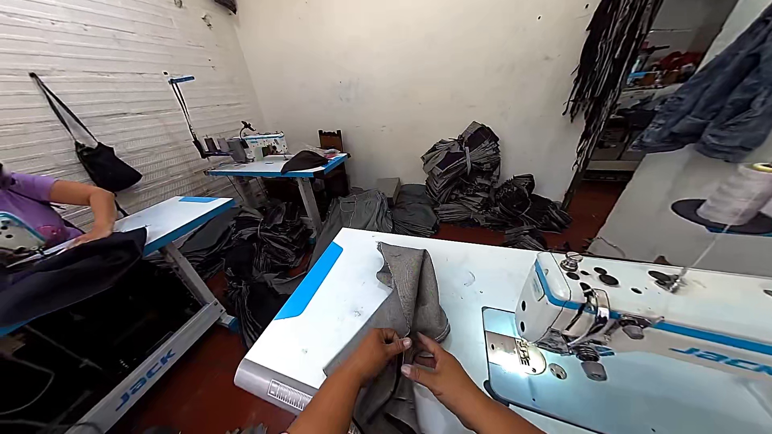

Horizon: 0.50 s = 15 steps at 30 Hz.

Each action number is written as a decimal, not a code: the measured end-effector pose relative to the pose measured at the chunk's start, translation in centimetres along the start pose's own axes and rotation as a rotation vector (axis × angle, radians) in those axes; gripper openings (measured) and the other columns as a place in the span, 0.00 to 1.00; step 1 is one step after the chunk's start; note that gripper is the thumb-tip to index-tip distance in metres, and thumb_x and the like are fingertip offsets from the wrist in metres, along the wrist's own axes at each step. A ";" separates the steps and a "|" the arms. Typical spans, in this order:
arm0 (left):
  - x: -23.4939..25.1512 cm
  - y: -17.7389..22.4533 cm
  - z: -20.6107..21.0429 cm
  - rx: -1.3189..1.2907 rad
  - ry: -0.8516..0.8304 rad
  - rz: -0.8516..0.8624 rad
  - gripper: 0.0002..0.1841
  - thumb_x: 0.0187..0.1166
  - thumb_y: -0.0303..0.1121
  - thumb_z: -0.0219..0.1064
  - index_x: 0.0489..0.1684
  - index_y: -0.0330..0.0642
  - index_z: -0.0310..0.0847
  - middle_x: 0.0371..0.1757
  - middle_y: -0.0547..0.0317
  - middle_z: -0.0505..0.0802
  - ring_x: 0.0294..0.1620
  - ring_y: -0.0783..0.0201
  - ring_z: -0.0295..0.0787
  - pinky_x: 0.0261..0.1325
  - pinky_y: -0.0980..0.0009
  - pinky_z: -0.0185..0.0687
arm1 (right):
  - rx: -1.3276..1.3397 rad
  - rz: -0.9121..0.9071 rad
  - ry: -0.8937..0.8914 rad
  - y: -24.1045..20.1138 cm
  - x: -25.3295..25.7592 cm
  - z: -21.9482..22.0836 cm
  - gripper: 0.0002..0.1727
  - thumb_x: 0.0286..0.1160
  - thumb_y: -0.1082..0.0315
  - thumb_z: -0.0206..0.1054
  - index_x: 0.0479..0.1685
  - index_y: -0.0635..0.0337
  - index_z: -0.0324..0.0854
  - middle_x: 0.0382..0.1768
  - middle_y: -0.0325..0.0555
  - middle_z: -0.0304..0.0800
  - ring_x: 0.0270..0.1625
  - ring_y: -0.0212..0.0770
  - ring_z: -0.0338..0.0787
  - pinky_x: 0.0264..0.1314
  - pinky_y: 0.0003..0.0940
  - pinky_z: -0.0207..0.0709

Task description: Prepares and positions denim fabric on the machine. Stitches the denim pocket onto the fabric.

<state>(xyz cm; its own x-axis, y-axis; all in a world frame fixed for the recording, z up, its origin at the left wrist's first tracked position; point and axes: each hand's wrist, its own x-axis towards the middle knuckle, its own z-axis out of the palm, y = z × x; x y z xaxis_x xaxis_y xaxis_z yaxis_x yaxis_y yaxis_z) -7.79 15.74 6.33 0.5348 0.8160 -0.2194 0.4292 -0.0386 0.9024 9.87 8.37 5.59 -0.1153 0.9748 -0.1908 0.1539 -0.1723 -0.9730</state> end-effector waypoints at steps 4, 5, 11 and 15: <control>-3.7 1.5 1.3 -0.313 -0.132 0.065 0.12 0.86 0.35 0.60 0.28 0.49 0.73 0.23 0.76 0.80 0.26 0.80 0.76 0.37 0.77 0.75 | -0.207 -0.041 -0.184 -2.3 -0.7 0.2 0.32 0.71 0.66 0.77 0.73 0.70 0.72 0.61 0.58 0.88 0.62 0.42 0.90 0.71 0.37 0.80; -4.3 1.6 1.3 -0.320 -0.123 0.085 0.11 0.84 0.34 0.62 0.27 0.50 0.75 0.23 0.77 0.82 0.25 0.80 0.77 0.35 0.78 0.76 | -0.200 -0.043 -0.254 -3.1 -1.0 0.2 0.31 0.72 0.69 0.75 0.74 0.70 0.70 0.60 0.56 0.88 0.60 0.40 0.90 0.69 0.37 0.81; -7.5 4.5 -1.7 -0.178 -0.023 0.261 0.10 0.85 0.37 0.62 0.34 0.43 0.81 0.26 0.74 0.88 0.26 0.80 0.85 0.35 0.77 0.85 | -0.220 -0.258 -0.178 -6.6 -2.3 1.2 0.21 0.80 0.75 0.52 0.69 0.68 0.78 0.51 0.52 0.91 0.55 0.39 0.91 0.63 0.41 0.81; -9.1 6.1 -12.5 0.041 0.393 0.117 0.13 0.89 0.30 0.54 0.49 0.30 0.83 0.41 0.57 0.90 0.44 0.71 0.86 0.56 0.67 0.83 | -0.087 -0.364 0.226 -9.0 -0.6 -3.3 0.23 0.77 0.78 0.49 0.68 0.65 0.80 0.60 0.51 0.90 0.61 0.36 0.89 0.65 0.40 0.82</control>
<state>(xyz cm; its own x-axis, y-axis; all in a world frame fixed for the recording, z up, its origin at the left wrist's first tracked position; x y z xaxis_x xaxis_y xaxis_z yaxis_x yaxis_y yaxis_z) -19.12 15.30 18.42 0.2659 0.9627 0.0492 0.4153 -0.1605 0.8954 11.75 9.84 14.90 0.0394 0.9779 0.2052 0.2259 0.1913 -0.9552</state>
